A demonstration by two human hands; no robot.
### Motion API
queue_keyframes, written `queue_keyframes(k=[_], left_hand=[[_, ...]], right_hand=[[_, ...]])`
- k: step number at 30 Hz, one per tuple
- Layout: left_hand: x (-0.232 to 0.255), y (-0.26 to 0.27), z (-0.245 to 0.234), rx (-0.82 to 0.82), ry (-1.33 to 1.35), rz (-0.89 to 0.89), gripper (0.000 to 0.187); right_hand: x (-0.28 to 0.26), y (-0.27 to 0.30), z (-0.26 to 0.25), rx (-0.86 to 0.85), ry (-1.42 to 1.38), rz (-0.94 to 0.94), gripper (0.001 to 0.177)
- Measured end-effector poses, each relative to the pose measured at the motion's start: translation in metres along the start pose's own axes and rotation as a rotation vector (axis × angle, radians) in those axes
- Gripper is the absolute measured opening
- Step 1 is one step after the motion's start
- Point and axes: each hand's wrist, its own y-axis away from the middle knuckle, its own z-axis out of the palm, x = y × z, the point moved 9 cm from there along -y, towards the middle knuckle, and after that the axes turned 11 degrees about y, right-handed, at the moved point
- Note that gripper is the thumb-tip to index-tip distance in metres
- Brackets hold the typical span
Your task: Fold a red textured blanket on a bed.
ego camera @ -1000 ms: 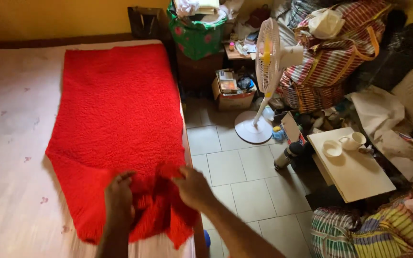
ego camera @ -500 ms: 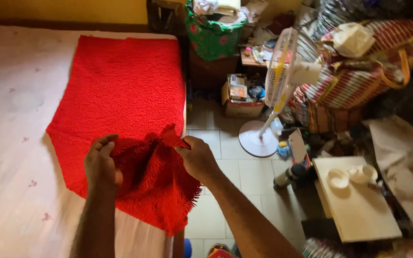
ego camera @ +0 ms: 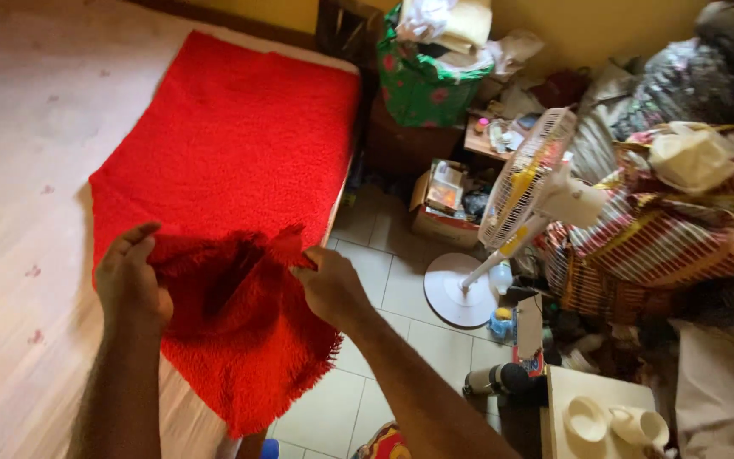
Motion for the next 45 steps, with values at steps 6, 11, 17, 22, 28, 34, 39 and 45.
queue_keyframes(k=[6,11,17,22,28,34,39,45], left_hand=[[-0.009,-0.023,-0.006,0.010,0.064,0.049,0.020],[-0.004,-0.036,-0.002,0.030,0.002,0.106,0.021],[-0.003,-0.067,0.015,0.061,-0.012,0.084,0.022],[-0.003,-0.110,0.037,0.071,0.034,0.080,0.022],[-0.009,-0.173,0.069,0.046,-0.016,0.101,0.021],[-0.016,-0.205,0.105,0.141,-0.056,-0.009,0.023],[-0.007,-0.233,0.128,0.036,-0.083,0.118,0.022],[-0.010,-0.254,0.143,0.103,-0.066,0.091,0.022]], right_hand=[[0.018,-0.032,-0.002,0.008,-0.013,-0.066,0.028],[0.031,-0.067,-0.009,-0.010,0.016,-0.078,0.029],[0.029,-0.100,-0.029,-0.064,0.084,0.051,0.028],[0.046,-0.152,-0.035,-0.033,0.112,0.037,0.028],[0.046,-0.208,-0.046,0.025,0.183,0.018,0.029],[0.056,-0.257,-0.058,0.033,0.184,0.089,0.030],[0.052,-0.292,-0.076,0.030,0.145,0.109,0.031],[0.063,-0.336,-0.082,-0.033,0.109,0.126,0.033]])
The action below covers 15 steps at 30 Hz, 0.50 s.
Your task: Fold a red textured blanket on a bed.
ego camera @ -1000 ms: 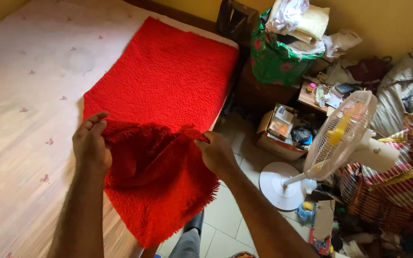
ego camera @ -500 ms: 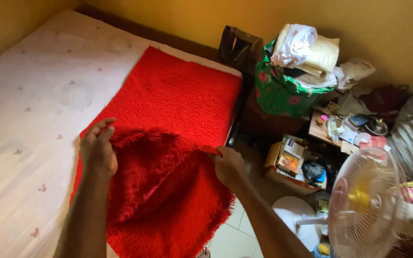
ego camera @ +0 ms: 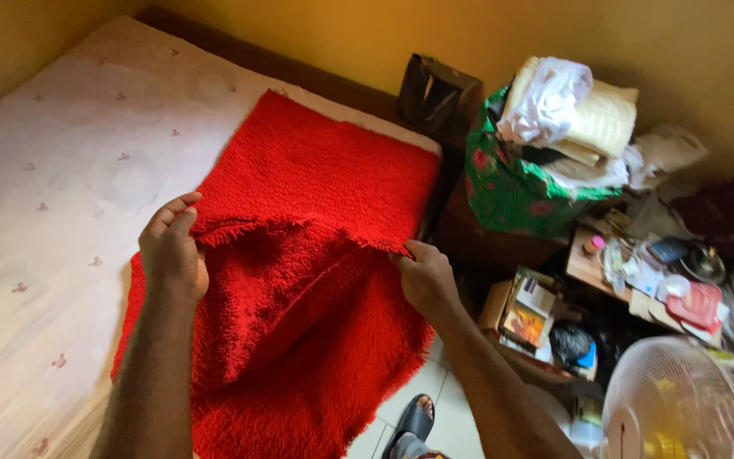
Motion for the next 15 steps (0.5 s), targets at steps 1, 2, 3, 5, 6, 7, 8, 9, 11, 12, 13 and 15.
queue_keyframes(k=[1,2,3,5,6,7,8,9,11,12,13,15], left_hand=[[-0.002,-0.002,0.001,0.010,0.001,-0.001,0.022],[-0.002,-0.004,0.003,0.009,0.010,0.023,0.021],[-0.003,-0.007,0.006,0.012,0.022,0.048,0.021],[-0.013,-0.018,0.006,0.031,0.025,0.072,0.019],[-0.015,-0.023,0.005,0.038,0.023,0.096,0.018],[-0.005,-0.017,0.017,0.048,0.028,0.103,0.018],[-0.001,-0.011,0.026,0.106,0.026,0.031,0.019],[0.001,-0.003,0.033,0.165,0.023,-0.043,0.020],[-0.008,-0.014,0.032,0.163,0.007,-0.009,0.020],[-0.010,-0.020,0.032,0.151,-0.012,0.020,0.021],[-0.007,-0.017,0.039,0.154,-0.011,0.023,0.021],[-0.002,-0.014,0.050,0.184,-0.033,-0.009,0.023]], right_hand=[[0.006,-0.008,0.003,-0.008,0.004,-0.004,0.033],[0.010,-0.016,0.006,-0.005,0.022,-0.021,0.034],[0.015,-0.026,0.006,-0.003,0.043,-0.040,0.035],[0.020,-0.042,0.006,0.007,0.057,-0.086,0.035],[0.020,-0.050,0.005,0.024,0.064,-0.125,0.035],[0.017,-0.056,0.002,0.019,0.068,-0.136,0.035],[0.016,-0.062,0.002,-0.008,0.042,-0.123,0.035],[0.017,-0.066,0.002,-0.037,0.016,-0.107,0.035],[0.013,-0.073,-0.003,-0.080,-0.004,-0.088,0.035],[0.013,-0.076,-0.004,-0.117,-0.028,-0.058,0.035],[0.018,-0.086,-0.003,-0.119,-0.027,-0.063,0.035],[0.029,-0.106,-0.002,-0.119,-0.037,-0.062,0.037]])
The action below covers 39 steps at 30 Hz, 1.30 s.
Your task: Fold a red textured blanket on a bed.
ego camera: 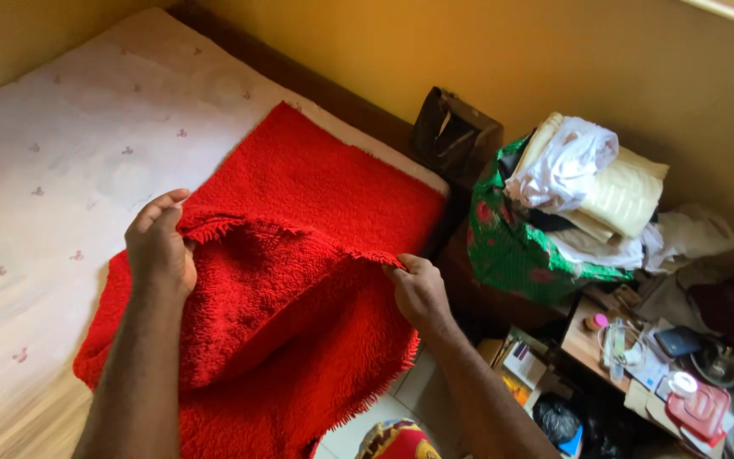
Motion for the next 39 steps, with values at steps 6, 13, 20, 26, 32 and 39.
queue_keyframes(k=[6,13,20,26,32,39], left_hand=[[-0.006,-0.010,0.017,-0.040,0.065,0.001,0.023],[-0.012,-0.035,0.041,-0.023,0.024,-0.030,0.024],[-0.030,-0.116,0.041,-0.102,0.164,0.056,0.025],[-0.031,-0.176,0.068,-0.100,0.154,0.061,0.025],[-0.040,-0.227,0.093,-0.101,0.076,0.050,0.026],[-0.064,-0.257,0.120,-0.044,0.011,-0.024,0.025]], right_hand=[[-0.012,-0.017,-0.027,0.004,0.075,-0.024,0.042],[0.004,-0.056,-0.036,0.011,0.097,0.009,0.041],[0.016,-0.105,-0.039,0.048,0.114,0.037,0.039],[0.021,-0.152,-0.044,0.096,0.151,0.025,0.038],[0.011,-0.172,-0.059,0.039,0.181,0.142,0.037],[0.024,-0.203,-0.069,0.061,0.157,0.160,0.036]])
